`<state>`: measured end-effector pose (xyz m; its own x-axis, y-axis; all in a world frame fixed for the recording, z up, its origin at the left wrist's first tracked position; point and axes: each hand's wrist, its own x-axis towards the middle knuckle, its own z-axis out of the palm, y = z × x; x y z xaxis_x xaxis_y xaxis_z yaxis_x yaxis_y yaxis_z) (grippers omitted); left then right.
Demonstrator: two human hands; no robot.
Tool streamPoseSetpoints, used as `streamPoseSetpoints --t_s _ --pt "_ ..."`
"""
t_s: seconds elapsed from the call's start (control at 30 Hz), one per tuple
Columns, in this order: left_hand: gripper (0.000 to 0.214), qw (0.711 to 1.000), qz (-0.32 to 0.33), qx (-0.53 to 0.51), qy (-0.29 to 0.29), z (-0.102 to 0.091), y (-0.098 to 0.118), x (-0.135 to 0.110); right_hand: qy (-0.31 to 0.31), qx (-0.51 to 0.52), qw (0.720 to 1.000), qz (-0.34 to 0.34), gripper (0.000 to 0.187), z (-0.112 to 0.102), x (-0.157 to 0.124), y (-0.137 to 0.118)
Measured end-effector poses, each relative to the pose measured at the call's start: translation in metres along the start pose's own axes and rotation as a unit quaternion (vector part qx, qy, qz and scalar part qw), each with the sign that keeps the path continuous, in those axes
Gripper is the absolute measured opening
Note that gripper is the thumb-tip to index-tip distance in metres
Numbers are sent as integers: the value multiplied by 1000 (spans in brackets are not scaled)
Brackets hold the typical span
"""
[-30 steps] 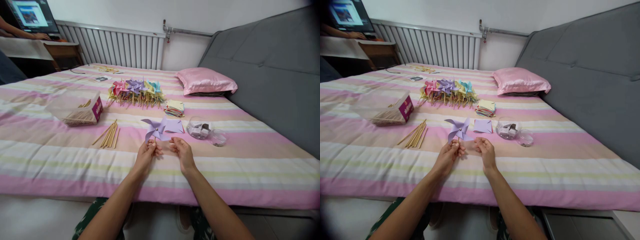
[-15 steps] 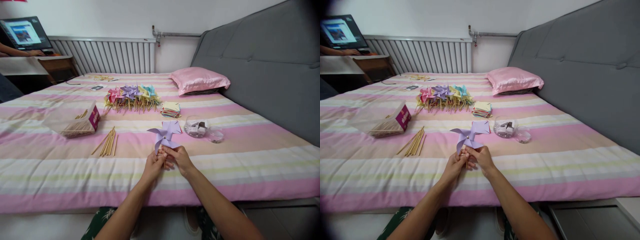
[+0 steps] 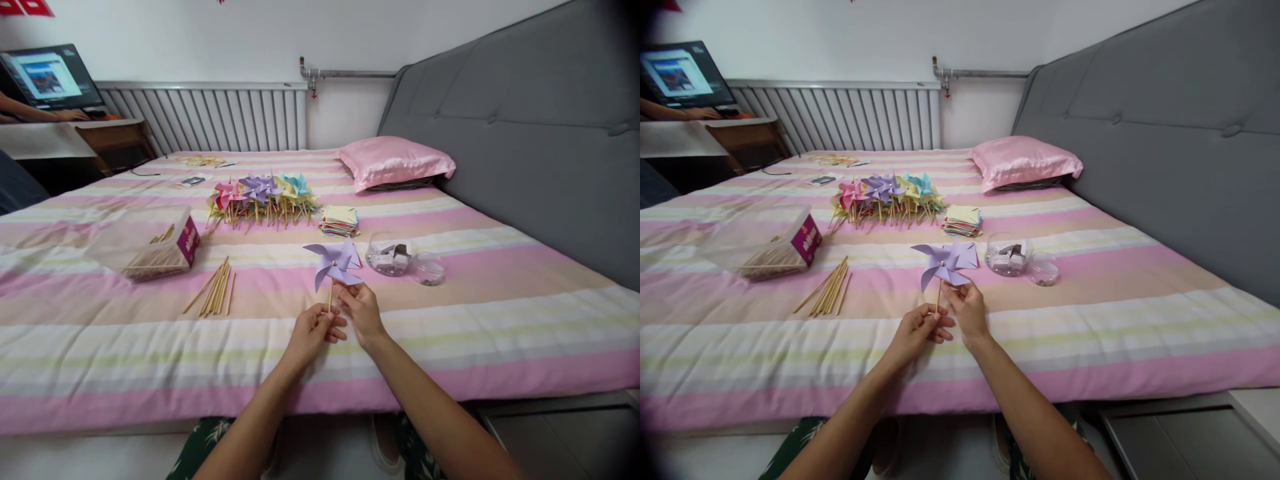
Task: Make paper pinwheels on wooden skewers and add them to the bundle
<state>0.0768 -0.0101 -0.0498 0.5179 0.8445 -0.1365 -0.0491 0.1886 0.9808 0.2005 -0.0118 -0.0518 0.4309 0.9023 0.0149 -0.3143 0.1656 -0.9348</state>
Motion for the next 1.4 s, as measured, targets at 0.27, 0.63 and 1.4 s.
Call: streamPoseSetpoints --t_s 0.27,0.63,1.4 --pt "39 1000 3 -14 5 0 -4 1 36 -190 958 -211 59 -5 -6 -2" --pt "38 1000 5 -17 5 1 -1 0 37 -314 913 -259 38 -4 -12 -4" --pt "35 1000 18 -7 9 0 -5 1 150 -337 865 -339 40 -9 -7 -12"
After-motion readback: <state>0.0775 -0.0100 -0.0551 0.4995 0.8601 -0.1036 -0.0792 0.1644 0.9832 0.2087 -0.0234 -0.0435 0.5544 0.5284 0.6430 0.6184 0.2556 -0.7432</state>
